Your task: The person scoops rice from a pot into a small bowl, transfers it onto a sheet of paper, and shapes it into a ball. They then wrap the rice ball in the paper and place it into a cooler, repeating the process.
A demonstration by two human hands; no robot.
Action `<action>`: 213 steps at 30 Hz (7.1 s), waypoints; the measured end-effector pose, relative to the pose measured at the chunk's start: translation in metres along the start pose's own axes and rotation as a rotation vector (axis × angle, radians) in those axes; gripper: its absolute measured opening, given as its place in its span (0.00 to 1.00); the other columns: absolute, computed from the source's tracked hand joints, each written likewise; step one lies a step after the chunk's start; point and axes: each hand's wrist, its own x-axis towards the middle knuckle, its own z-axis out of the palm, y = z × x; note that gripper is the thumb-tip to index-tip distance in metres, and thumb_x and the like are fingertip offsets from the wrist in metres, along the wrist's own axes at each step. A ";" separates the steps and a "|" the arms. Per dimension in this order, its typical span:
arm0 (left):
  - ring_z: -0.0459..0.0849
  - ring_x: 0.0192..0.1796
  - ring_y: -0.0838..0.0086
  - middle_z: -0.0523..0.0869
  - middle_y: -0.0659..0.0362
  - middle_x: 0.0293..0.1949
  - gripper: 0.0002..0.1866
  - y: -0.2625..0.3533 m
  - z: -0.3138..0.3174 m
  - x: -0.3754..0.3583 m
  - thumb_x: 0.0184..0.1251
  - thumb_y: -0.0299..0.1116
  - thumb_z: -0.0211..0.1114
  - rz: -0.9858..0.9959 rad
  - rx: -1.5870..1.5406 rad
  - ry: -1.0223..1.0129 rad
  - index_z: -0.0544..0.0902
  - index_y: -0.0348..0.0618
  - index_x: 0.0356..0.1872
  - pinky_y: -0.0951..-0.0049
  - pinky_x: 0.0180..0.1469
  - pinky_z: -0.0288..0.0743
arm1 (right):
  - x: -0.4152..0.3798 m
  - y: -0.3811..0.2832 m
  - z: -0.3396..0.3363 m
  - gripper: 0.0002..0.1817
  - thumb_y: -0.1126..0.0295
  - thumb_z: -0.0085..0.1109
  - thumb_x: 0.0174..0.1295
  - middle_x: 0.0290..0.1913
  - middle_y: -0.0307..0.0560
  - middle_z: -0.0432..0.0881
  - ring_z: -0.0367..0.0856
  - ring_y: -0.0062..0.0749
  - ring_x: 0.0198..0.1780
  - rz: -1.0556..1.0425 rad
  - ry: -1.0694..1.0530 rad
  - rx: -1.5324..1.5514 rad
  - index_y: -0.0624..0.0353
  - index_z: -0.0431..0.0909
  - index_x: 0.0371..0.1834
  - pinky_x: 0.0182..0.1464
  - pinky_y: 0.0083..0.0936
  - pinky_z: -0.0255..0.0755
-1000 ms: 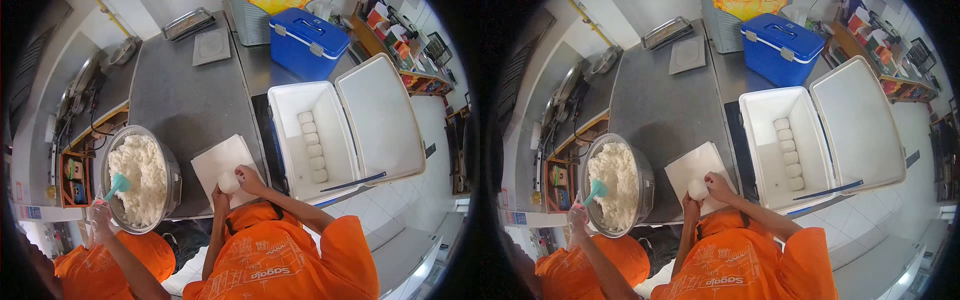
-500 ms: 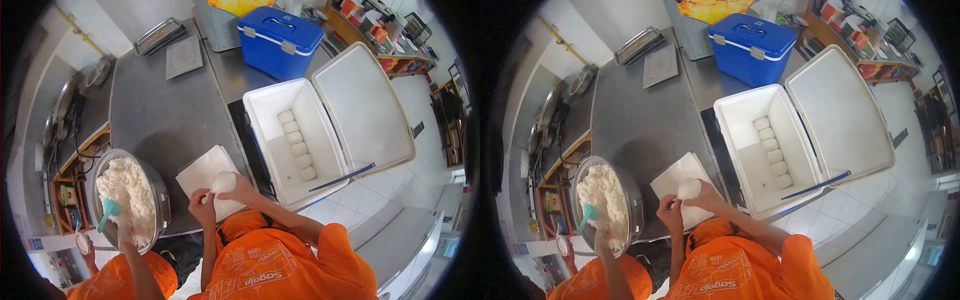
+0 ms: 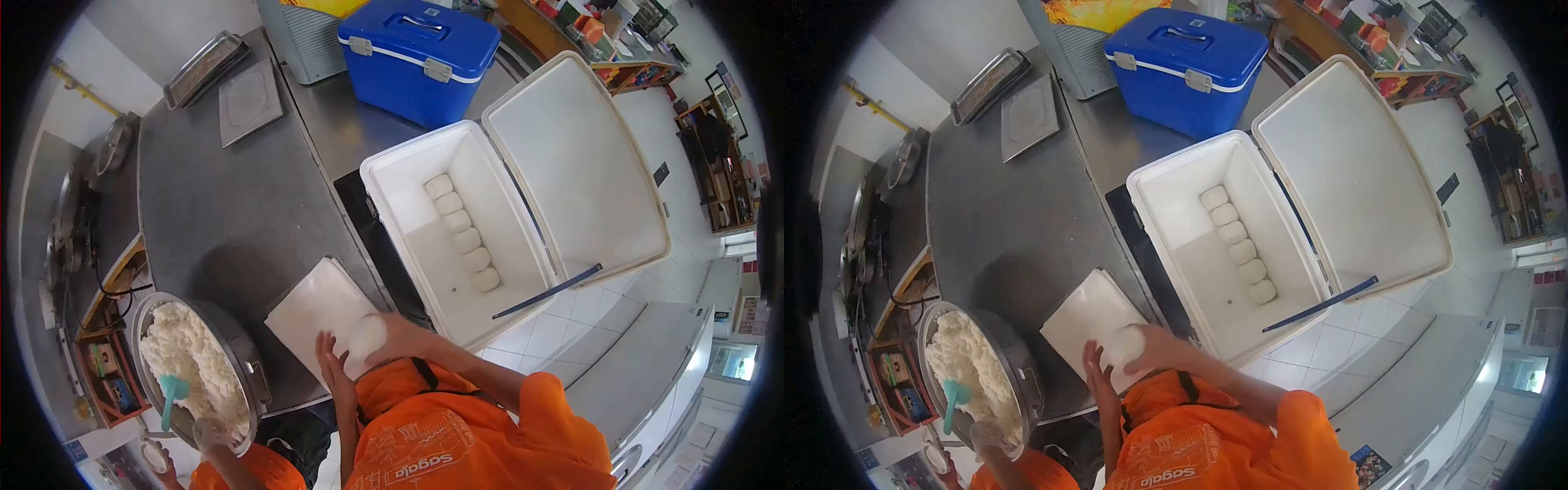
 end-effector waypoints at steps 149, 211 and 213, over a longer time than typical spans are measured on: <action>0.60 0.79 0.63 0.63 0.54 0.78 0.30 -0.120 -0.067 0.002 0.75 0.46 0.58 0.743 1.384 -0.207 0.67 0.48 0.74 0.29 0.72 0.50 | 0.077 0.096 -0.018 0.19 0.71 0.69 0.59 0.53 0.60 0.83 0.85 0.48 0.49 0.339 -0.044 -0.237 0.64 0.75 0.51 0.51 0.34 0.79; 0.85 0.40 0.51 0.88 0.51 0.37 0.14 -0.127 -0.088 0.030 0.65 0.27 0.66 0.755 0.841 0.108 0.83 0.39 0.51 0.53 0.49 0.78 | 0.054 0.094 0.041 0.14 0.75 0.56 0.62 0.51 0.56 0.79 0.75 0.53 0.55 -1.028 -0.122 -1.265 0.69 0.78 0.49 0.61 0.43 0.72; 0.85 0.42 0.51 0.89 0.50 0.40 0.16 -0.129 -0.093 0.023 0.66 0.27 0.65 0.864 0.787 0.117 0.83 0.39 0.54 0.54 0.51 0.78 | 0.049 0.102 0.037 0.15 0.76 0.56 0.60 0.53 0.55 0.79 0.74 0.52 0.59 -0.928 -0.129 -1.153 0.68 0.78 0.50 0.62 0.42 0.72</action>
